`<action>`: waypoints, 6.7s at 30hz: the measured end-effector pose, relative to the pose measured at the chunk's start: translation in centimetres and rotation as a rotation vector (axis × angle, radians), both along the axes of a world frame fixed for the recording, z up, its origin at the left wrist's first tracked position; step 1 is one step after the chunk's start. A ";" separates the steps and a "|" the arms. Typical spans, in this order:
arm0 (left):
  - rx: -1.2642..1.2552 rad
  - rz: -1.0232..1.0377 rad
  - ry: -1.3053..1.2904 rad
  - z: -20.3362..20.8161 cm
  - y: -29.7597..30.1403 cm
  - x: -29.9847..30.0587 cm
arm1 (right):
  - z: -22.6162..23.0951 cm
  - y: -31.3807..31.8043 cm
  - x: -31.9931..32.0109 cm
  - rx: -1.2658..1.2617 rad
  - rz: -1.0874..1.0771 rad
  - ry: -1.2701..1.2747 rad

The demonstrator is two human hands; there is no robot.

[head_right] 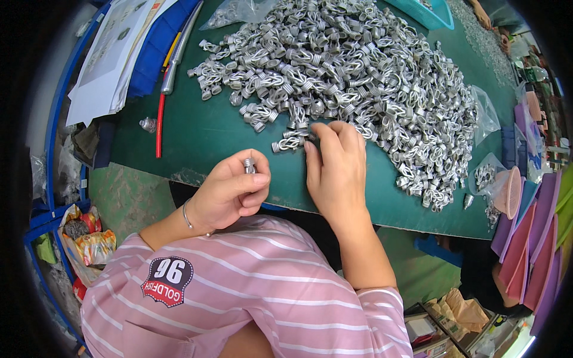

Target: The person picks up small grey metal components one at a time from a large pile, joins them together by hand, and places the assembled units into a separate smaller group.

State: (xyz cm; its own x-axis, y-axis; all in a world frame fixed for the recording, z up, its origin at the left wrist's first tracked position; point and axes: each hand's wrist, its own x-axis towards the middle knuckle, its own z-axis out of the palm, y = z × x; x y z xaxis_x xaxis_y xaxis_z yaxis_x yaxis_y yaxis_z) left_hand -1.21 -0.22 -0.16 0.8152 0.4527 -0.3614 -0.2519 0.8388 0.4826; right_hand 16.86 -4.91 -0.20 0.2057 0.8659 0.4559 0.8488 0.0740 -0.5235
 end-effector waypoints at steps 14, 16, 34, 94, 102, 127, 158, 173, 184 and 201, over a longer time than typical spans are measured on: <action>0.380 0.146 0.199 0.3 -0.1 0.9 | 0.5 -2.7 -1.5 0.071 0.186 0.834; 0.436 0.158 0.202 0.5 -0.2 0.7 | 0.4 -3.0 -1.6 -0.002 0.213 1.180; 0.312 0.125 0.147 0.1 -0.4 0.5 | -0.3 -3.0 -2.0 0.238 0.391 1.001; 0.339 0.150 0.208 0.0 -0.2 0.3 | 0.4 -2.3 -1.7 0.157 0.225 0.536; -0.091 0.160 -0.014 0.3 0.5 0.2 | 2.0 0.1 -0.6 0.085 0.199 0.121; 0.607 0.193 0.186 0.2 -0.5 0.4 | -0.6 -2.8 -0.7 0.074 0.391 0.946; -0.185 0.093 0.278 -8.3 -1.4 -5.2 | 2.2 -2.1 0.2 -0.185 0.338 -0.188; 1.316 -0.745 0.471 0.9 0.1 -4.8 | 0.6 -3.5 1.2 -0.266 0.241 1.496; 0.880 0.144 0.136 0.9 -1.3 1.0 | -0.4 -5.1 -1.6 -0.041 0.382 1.394; 0.121 0.126 0.032 -0.2 -0.1 -0.1 | -0.3 -2.0 0.1 -0.038 -0.002 0.228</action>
State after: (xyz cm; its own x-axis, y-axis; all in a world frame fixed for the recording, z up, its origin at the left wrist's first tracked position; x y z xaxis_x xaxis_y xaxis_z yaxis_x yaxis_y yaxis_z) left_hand -1.28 -0.30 -0.35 0.7379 0.5926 -0.3231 -0.3346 0.7369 0.5874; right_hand 16.98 -6.91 -0.53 0.3017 0.8811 0.3642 0.7083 0.0486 -0.7042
